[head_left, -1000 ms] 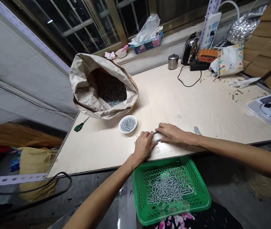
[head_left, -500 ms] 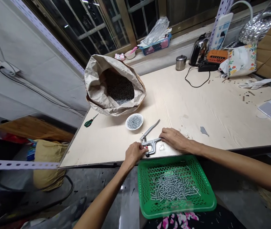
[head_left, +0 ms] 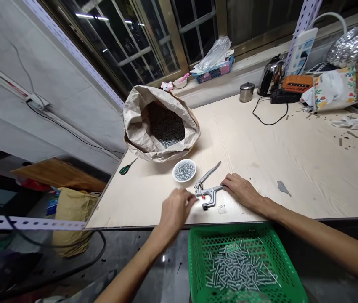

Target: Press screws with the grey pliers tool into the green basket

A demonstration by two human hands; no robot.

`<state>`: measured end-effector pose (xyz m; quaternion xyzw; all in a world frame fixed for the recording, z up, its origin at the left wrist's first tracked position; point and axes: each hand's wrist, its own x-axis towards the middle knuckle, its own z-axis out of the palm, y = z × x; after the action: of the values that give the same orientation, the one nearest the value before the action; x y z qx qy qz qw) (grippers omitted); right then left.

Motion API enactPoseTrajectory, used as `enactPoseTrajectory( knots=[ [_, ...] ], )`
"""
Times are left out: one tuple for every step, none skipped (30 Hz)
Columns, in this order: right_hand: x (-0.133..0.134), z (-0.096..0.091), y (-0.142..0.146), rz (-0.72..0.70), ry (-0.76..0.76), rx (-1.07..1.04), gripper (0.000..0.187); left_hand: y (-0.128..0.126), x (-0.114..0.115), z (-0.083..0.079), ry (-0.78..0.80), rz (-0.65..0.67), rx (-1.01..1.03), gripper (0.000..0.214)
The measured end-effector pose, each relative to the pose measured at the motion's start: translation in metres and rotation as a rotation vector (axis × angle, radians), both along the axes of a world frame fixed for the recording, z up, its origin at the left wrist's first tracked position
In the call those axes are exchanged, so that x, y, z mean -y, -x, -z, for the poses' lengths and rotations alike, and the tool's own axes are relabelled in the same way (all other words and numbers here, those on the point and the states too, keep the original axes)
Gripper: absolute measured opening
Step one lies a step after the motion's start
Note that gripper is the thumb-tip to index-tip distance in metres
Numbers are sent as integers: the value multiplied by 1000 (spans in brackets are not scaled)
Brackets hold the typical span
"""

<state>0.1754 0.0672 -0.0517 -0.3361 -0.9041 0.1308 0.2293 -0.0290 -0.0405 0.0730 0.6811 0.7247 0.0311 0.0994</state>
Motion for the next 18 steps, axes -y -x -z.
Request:
enactPoseTrajectory(
  knots=[
    [0, 1, 0, 2, -7, -5, 16, 10, -16, 3, -72, -63, -50, 21],
    [1, 2, 1, 4, -15, -8, 16, 21, -32, 7, -108, -107, -75, 22],
    [1, 3, 1, 4, -22, -9, 16, 31, -48, 12, -129, -139, -96, 22],
    [1, 4, 1, 6, -31, -12, 15, 40, -62, 17, -133, -154, -128, 23],
    [1, 4, 1, 9, -39, -14, 15, 47, -74, 23, -114, -160, -160, 23],
    [1, 4, 2, 10, -49, -17, 14, 52, -83, 28, -89, -158, -190, 23],
    [1, 5, 2, 9, -60, -17, 14, 54, -90, 32, -67, -149, -217, 24],
    [0, 5, 2, 7, -71, -15, 13, 55, -94, 36, -50, -139, -238, 25],
    [0, 5, 2, 4, -81, -11, 13, 54, -97, 39, -46, -133, -252, 25],
    [0, 5, 3, 2, -91, -6, 13, 53, -99, 41, -55, -138, -258, 26],
    [0, 5, 3, -1, -100, 0, 12, 52, -100, 43, -70, -157, -258, 27],
    [0, 5, 4, -2, -110, 6, 12, 50, -101, 44, -87, -190, -253, 28],
    [0, 5, 5, -1, -119, 11, 12, 49, -103, 45, -100, -234, -244, 29],
    [0, 5, 6, 0, -128, 17, 13, 48, -105, 46, -107, -279, -233, 30],
    [0, 5, 7, 2, -135, 22, 13, 47, -107, 47, -109, -321, -220, 30],
    [0, 6, 8, 4, -140, 28, 13, 46, -109, 48, -105, -352, -205, 28],
    [0, 6, 8, 8, -143, 33, 13, 45, -112, 49, -98, -371, -189, 26],
    [0, 6, 9, 10, -145, 38, 13, 44, -114, 49, -88, -380, -173, 24]
  ],
)
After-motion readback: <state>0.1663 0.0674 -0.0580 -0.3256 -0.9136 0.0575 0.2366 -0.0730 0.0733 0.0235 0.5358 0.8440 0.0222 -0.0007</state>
